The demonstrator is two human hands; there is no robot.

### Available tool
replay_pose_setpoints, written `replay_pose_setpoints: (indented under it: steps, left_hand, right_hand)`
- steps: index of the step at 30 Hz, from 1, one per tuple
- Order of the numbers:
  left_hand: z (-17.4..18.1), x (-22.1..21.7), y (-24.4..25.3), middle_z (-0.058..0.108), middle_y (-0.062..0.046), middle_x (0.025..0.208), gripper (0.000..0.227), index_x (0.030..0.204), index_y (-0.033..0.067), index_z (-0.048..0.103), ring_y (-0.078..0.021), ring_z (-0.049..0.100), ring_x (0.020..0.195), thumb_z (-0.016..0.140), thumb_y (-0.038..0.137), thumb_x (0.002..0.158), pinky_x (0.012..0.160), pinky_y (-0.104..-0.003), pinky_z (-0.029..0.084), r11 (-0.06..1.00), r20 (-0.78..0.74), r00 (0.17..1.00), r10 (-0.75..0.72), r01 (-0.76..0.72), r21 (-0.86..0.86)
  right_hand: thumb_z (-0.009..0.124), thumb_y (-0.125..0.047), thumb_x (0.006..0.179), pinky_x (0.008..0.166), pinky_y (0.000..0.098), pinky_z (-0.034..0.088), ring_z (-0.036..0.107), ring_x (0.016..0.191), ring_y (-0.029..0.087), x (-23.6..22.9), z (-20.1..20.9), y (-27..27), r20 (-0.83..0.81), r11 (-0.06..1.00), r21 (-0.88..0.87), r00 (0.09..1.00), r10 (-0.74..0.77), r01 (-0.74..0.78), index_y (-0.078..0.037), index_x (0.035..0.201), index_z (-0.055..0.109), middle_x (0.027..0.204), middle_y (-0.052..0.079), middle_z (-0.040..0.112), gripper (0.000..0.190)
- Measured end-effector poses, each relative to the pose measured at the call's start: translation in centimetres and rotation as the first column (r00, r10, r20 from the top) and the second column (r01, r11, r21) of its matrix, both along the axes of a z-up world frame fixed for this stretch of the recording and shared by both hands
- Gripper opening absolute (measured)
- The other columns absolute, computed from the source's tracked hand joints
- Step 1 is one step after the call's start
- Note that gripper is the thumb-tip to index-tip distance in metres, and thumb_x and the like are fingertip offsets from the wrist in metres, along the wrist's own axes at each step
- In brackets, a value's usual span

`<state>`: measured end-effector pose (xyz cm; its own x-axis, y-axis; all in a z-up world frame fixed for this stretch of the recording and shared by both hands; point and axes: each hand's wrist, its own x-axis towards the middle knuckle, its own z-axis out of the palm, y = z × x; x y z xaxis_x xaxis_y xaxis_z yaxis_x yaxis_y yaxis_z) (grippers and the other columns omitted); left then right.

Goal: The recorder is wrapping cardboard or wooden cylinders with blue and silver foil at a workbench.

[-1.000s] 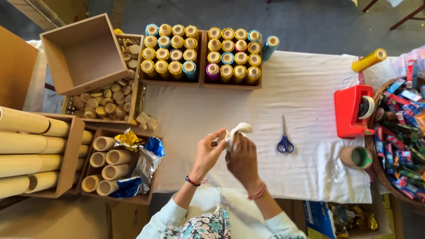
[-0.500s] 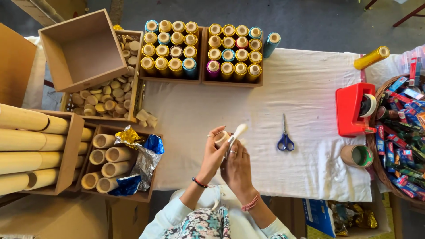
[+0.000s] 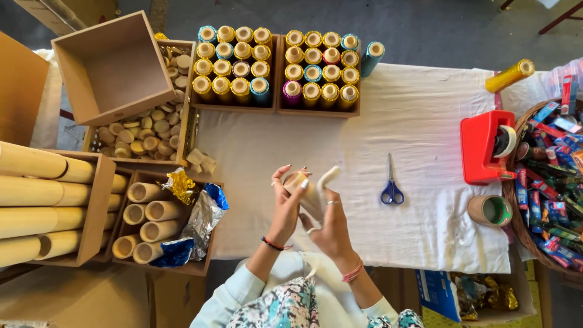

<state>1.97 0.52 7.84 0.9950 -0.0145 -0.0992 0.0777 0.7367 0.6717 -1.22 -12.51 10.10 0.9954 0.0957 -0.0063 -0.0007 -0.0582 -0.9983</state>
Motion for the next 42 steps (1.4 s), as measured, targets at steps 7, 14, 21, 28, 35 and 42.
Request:
replay_pose_setpoints:
  steps: [7,14,21,28,35,42]
  left_hand:
    - [1.7,-0.2,-0.2,0.058,-0.012,0.132,0.059,0.139,0.0142,0.029,-0.0243,0.055,0.126,0.065,0.003,0.093,0.103,-0.039,0.046,0.98,-0.181,0.983,-0.005,0.041,0.195]
    - [2.2,0.1,2.1,0.057,-0.016,0.129,0.062,0.141,0.015,0.027,-0.0244,0.05,0.142,0.064,-0.001,0.094,0.115,-0.04,0.042,0.987,0.0,0.987,-0.162,0.162,-0.002]
    - [0.5,-0.3,0.8,0.056,-0.012,0.135,0.058,0.134,0.0137,0.033,-0.025,0.052,0.132,0.064,-0.007,0.09,0.112,-0.041,0.043,0.976,-0.053,0.999,-0.006,0.017,0.215]
    - [2.8,0.6,1.7,0.054,-0.013,0.134,0.064,0.139,0.016,0.03,-0.0243,0.048,0.137,0.063,-0.009,0.09,0.111,-0.039,0.046,0.993,0.1,0.988,-0.12,0.121,-0.012]
    - [0.7,-1.0,-1.6,0.058,-0.004,0.136,0.059,0.139,0.007,0.036,-0.0182,0.059,0.119,0.067,0.0,0.09,0.1,-0.031,0.052,0.926,-0.016,0.998,-0.068,0.069,0.371]
    - [-1.2,-0.8,-1.3,0.068,-0.017,0.106,0.039,0.119,-0.0039,0.053,-0.0198,0.068,0.094,0.073,0.01,0.089,0.077,-0.036,0.057,0.695,-0.119,0.991,0.057,0.046,0.718]
  right_hand:
    - [0.081,-0.012,0.068,0.084,0.0426,0.056,0.068,0.099,0.035,1.9,-0.5,-0.5,0.135,0.843,-0.537,0.983,0.122,-0.031,0.004,0.13,0.044,0.108,0.023,0.065,0.074]
    - [0.081,-0.01,0.074,0.053,0.0334,0.042,0.053,0.065,0.019,1.2,-1.6,-2.2,-0.416,0.923,0.313,0.842,0.343,-0.222,0.002,0.126,0.055,0.091,0.01,0.064,0.059]
    - [0.084,-0.004,0.067,0.081,0.036,0.057,0.066,0.102,0.026,1.2,-1.0,-0.3,0.367,0.873,-0.481,0.923,0.115,0.082,0.001,0.125,0.057,0.114,0.016,0.064,0.064]
    - [0.058,-0.044,0.096,0.082,0.0319,0.056,0.067,0.096,0.019,0.7,-2.9,-1.5,-0.545,0.633,0.731,0.775,0.319,0.254,-0.001,0.13,0.057,0.111,0.01,0.069,0.055]
    - [0.035,-0.041,0.113,0.077,0.0286,0.054,0.061,0.087,0.014,0.7,-5.3,-1.5,-0.109,0.993,-0.081,0.989,-0.097,0.088,0.003,0.138,0.061,0.103,0.011,0.071,0.057]
    - [0.028,-0.037,0.113,0.114,0.034,0.041,0.056,0.133,0.02,1.9,0.7,-1.7,-0.041,0.976,0.104,0.981,-0.189,0.192,0.003,0.151,0.044,0.143,0.016,0.06,0.058]
